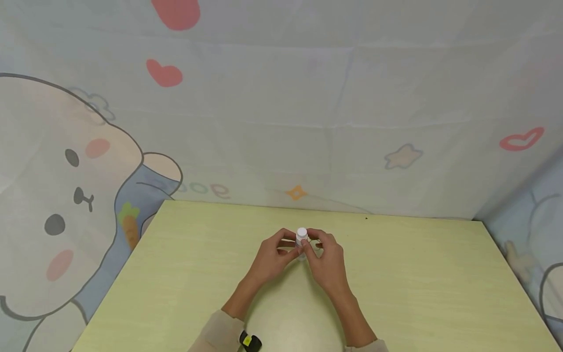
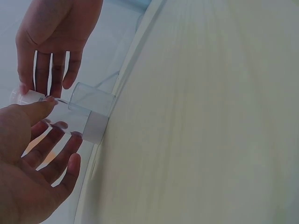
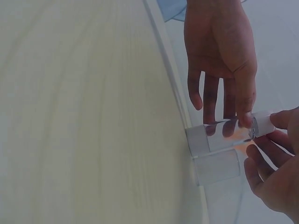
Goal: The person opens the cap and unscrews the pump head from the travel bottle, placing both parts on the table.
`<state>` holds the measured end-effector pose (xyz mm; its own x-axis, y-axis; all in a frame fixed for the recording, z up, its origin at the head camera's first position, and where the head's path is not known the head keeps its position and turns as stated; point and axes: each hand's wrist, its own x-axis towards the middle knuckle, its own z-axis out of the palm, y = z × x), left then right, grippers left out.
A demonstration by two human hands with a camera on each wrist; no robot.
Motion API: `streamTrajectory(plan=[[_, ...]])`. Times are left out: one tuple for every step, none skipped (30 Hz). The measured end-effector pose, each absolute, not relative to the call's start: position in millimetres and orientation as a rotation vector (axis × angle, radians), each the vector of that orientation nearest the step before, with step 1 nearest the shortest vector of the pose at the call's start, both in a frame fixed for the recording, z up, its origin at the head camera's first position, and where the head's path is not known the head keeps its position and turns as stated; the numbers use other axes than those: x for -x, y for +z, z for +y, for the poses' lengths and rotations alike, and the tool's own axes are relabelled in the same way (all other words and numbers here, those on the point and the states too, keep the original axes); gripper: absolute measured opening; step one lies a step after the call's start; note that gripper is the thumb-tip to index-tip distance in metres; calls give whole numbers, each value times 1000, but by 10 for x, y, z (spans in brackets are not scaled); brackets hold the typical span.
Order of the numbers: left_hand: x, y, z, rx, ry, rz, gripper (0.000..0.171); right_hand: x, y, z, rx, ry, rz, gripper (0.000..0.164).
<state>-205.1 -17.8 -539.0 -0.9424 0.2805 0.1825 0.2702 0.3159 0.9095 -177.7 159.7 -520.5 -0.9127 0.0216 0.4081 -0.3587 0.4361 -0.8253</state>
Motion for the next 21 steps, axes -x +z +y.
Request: streamTrajectory(plan=[[2052,-5394,-177,-532,1753,2540,23,1778,-5207,1597,-291,1468,-2337,27],[2053,-5401,-177,-531,1752,2540,23,1779,-5210,1597,-294,1465,-2336,27],[2056,-5406,-177,-528,1751,2539,24,1780,-5212,1596,-298,1465,-2335,27],[2059,-5413,-176,-529,1751,2538,24,1783,-5215,1595,-301,1463,-2335,28],[2062,-5418,-177,-530,1752,2537,24,1784,-5218,1594,-304,1464,-2333,28],[2066,-5425,-178,-528,1750,2537,24,1785,-5222,1594,-304,1464,-2330,29],[2067,-5428,-177,-528,1749,2538,24,1783,-5224,1595,-304,1468,-2326,29],[2065,-5426,-178,-529,1749,2538,24,1780,-5224,1595,-302,1477,-2319,29],[2064,-5425,-178,-531,1749,2538,24,1778,-5222,1595,-298,1487,-2312,29],[2064,-5424,-178,-533,1748,2539,24,1776,-5222,1596,-292,1495,-2306,30],[2064,-5421,-178,-536,1746,2540,24,1773,-5222,1597,-285,1507,-2300,30],[2063,-5418,-177,-540,1746,2542,24,1772,-5220,1598,-279,1514,-2297,29],[2063,-5414,-176,-542,1745,2543,24,1772,-5219,1601,-274,1520,-2295,29],[2063,-5411,-173,-544,1745,2544,24,1773,-5216,1604,-268,1524,-2293,29],[2061,-5408,-171,-546,1746,2544,24,1771,-5216,1607,-265,1523,-2294,28],[2059,-5405,-169,-546,1747,2543,24,1768,-5215,1608,-266,1520,-2297,28],[2055,-5402,-168,-545,1747,2543,24,1763,-5213,1609,-269,1514,-2299,27],[2051,-5400,-166,-543,1747,2541,23,1758,-5210,1609,-272,1507,-2300,27],[2049,-5398,-164,-541,1746,2538,23,1757,-5209,1612,-272,1505,-2300,26],[2048,-5395,-164,-540,1745,2537,23,1755,-5206,1612,-276,1500,-2302,25],[2050,-5392,-165,-540,1744,2535,23,1755,-5204,1612,-279,1496,-2302,25]])
